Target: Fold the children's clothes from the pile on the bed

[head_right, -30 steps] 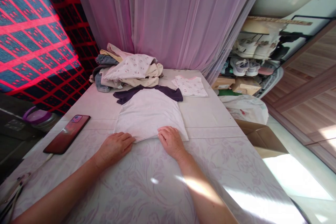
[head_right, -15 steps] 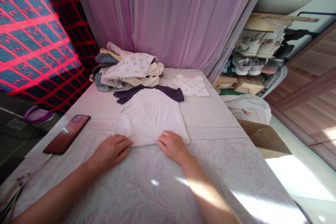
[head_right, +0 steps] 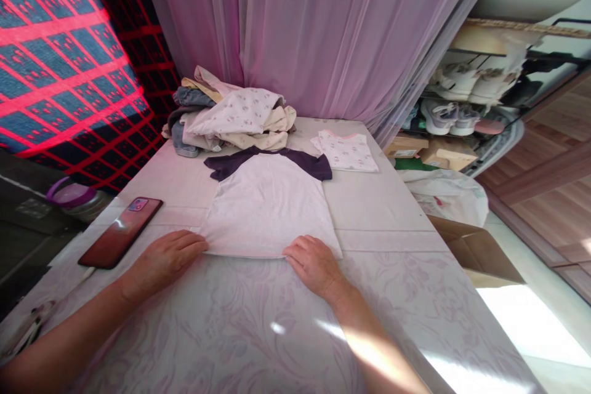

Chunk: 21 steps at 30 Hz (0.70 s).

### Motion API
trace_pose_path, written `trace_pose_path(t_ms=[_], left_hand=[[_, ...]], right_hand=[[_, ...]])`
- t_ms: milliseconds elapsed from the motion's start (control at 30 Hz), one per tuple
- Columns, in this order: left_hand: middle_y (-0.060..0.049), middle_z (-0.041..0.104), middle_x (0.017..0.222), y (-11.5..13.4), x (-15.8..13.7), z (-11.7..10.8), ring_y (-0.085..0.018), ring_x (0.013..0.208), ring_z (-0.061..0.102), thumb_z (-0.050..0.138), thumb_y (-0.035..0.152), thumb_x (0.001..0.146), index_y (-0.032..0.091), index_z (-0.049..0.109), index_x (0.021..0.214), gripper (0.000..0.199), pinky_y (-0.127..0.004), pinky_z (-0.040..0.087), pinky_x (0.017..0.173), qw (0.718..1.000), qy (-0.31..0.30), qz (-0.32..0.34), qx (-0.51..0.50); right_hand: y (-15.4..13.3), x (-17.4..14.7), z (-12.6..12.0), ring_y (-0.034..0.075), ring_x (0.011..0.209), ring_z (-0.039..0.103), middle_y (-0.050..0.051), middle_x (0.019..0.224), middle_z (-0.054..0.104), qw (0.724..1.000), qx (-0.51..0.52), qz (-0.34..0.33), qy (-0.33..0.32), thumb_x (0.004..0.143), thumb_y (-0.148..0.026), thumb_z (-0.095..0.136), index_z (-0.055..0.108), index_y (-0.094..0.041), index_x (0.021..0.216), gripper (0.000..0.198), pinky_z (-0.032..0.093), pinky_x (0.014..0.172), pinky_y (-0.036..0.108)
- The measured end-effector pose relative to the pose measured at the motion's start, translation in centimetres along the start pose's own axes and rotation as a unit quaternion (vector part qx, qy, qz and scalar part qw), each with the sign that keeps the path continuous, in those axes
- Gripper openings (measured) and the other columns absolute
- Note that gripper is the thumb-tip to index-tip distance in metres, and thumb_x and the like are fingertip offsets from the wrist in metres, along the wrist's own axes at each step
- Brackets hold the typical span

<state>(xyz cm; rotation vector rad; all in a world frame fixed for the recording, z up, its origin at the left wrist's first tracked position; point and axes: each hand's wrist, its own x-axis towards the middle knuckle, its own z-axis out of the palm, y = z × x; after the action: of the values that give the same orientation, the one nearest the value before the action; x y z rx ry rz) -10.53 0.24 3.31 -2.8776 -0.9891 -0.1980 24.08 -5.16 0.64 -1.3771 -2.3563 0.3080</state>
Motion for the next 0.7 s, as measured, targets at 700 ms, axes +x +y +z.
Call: trace_pose_path(t_ms=[700], left_hand=[[-0.007, 0.029, 0.155, 4.7, 7.5, 2.8, -0.029, 0.144, 0.023, 0.039, 0.056, 0.094, 0.030, 0.031, 0.148, 0.061, -0.054, 0.014, 0.117, 0.965, -0.075, 0.109, -0.227]], right_hand=[[4.7, 16.5, 0.5, 0.020, 0.109, 0.052, 0.006, 0.117, 0.062, 0.993, -0.097, 0.039, -0.048, 0.092, -0.021, 0.049, 0.066, -0.025, 0.113, 0.027, 0.041, 0.093, 0.034]])
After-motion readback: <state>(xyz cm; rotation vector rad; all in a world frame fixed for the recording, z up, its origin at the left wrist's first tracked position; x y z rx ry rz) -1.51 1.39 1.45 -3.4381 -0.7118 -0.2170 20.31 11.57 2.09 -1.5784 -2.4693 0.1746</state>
